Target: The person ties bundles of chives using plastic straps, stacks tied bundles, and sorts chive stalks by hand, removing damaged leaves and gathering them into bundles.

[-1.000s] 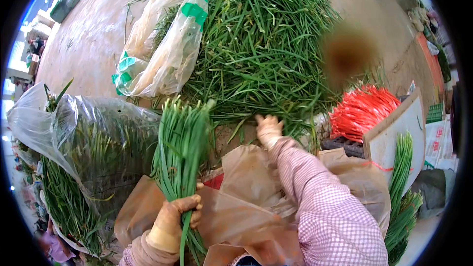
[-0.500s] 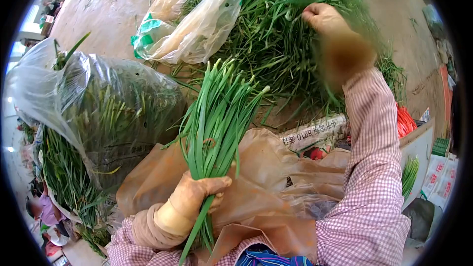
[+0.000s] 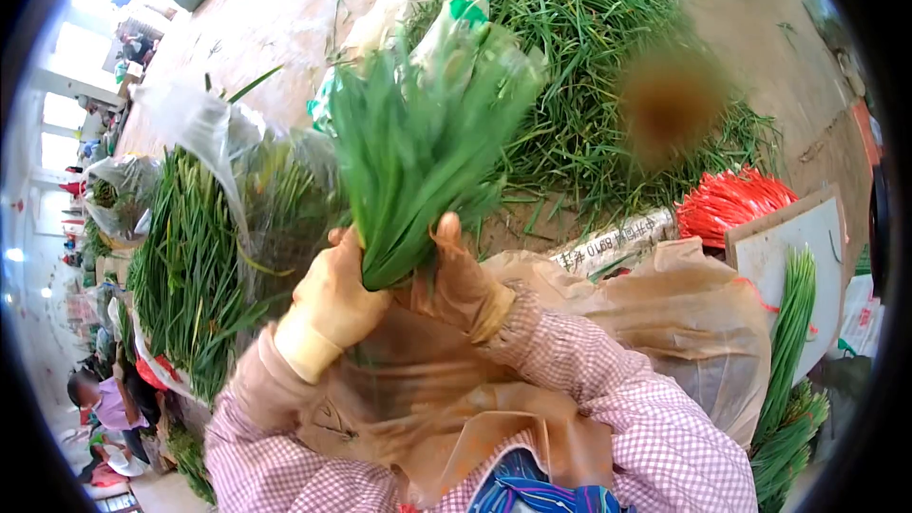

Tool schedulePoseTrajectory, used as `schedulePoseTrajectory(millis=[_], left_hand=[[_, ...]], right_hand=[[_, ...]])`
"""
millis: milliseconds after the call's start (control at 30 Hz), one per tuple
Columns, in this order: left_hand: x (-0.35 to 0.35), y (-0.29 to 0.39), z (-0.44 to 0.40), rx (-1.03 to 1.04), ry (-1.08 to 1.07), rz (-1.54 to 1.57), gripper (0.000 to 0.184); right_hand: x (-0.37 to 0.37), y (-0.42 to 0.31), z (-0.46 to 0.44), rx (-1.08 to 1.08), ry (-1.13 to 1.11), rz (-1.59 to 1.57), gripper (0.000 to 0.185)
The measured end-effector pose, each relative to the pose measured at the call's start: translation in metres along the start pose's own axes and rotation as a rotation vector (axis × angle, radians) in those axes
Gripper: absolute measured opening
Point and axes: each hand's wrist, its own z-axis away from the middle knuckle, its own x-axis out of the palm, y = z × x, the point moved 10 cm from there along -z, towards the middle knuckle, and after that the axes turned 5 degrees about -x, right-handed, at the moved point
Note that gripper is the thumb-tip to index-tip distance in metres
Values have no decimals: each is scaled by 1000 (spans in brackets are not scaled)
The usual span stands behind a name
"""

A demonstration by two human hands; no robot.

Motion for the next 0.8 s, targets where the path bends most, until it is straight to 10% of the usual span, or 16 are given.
schedulePoseTrajectory(millis=[167, 367, 567, 633, 800], left_hand=[[-49, -30, 20, -140, -52, 258, 49], [-31, -47, 101, -120, -205, -280, 62], [-36, -74, 148, -160, -125, -232, 66], [-28, -87, 159, -201, -144, -257, 66], [-15, -97, 176, -280, -151, -93, 62]], right_hand=[[-11, -39, 16, -227, 202, -121, 90], [-80, -53, 25, -264, 481, 119, 49], [-86, -66, 4, -235, 291, 37, 27], [-76, -110, 13, -227, 630, 838, 28], [-7, -258, 48, -557, 810, 1541, 23]])
